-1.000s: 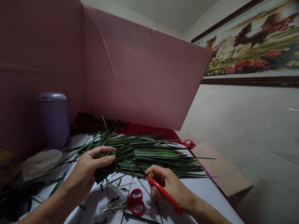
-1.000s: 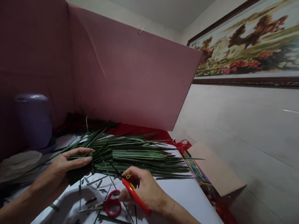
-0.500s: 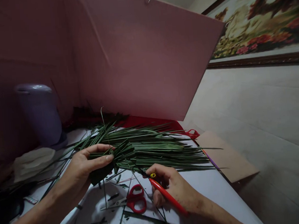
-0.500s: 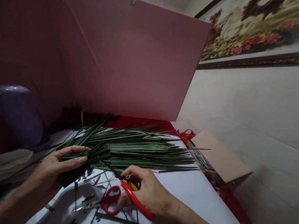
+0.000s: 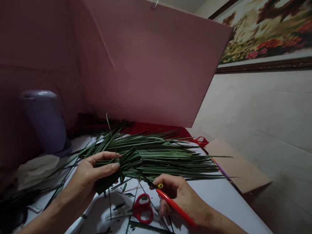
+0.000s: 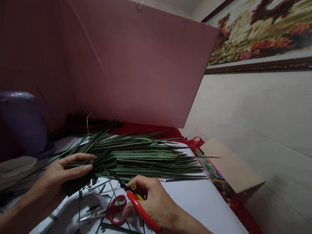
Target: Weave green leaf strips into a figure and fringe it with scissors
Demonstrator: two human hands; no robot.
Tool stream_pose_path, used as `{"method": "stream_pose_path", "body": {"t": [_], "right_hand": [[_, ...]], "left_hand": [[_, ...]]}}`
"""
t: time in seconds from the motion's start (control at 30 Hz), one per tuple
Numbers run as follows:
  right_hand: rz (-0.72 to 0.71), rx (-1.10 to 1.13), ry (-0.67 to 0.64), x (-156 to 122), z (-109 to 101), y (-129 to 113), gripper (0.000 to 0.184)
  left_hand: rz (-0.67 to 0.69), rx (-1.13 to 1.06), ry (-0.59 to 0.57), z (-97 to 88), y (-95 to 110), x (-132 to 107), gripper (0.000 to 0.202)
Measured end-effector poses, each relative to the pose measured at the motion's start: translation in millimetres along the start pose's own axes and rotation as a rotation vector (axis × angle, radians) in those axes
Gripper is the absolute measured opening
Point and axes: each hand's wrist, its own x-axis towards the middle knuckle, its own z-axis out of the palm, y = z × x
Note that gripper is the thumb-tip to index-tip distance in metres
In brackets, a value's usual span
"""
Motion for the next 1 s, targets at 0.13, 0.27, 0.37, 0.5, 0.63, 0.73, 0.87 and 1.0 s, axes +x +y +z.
{"method": "stream_pose_path", "body": {"t": [0.13, 0.27, 0.37, 0.5, 0.63, 0.73, 0.87, 1.0], "right_hand": [[0.01, 0.056, 0.004, 0, 1, 0, 0.038], [-0.048, 0.133, -0.008, 1, 1, 7, 0.038], [-0.088, 0.184, -0.008, 3, 1, 14, 0.039], [-0.095, 0.208, -0.013, 5, 1, 22, 0.04], [-0.103, 0.213, 0.0, 4, 0, 23, 0.04], [-0.083, 0.223, 0.002, 3, 1, 21, 0.038], [-0.097, 0.186, 0.002, 2, 2, 17, 0.037], [-0.105, 0.131, 0.015, 2, 1, 15, 0.037]], "left_hand": [[-0.007, -0.002, -0.014, -1.1, -1, 1, 0.027], [-0.015, 0.002, -0.019, -1.5, -1, 2, 0.028], [0.002, -0.002, -0.027, -1.9, -2, 2, 0.027], [0.012, -0.018, -0.046, -3.1, -3, 2, 0.025], [0.012, -0.026, -0.054, -4.1, -3, 1, 0.024], [0.011, -0.026, -0.06, -4.3, -3, 0, 0.024], [0.01, -0.028, -0.057, -4.1, -3, 1, 0.025], [0.009, -0.023, -0.065, -4.2, -3, 2, 0.024]]}}
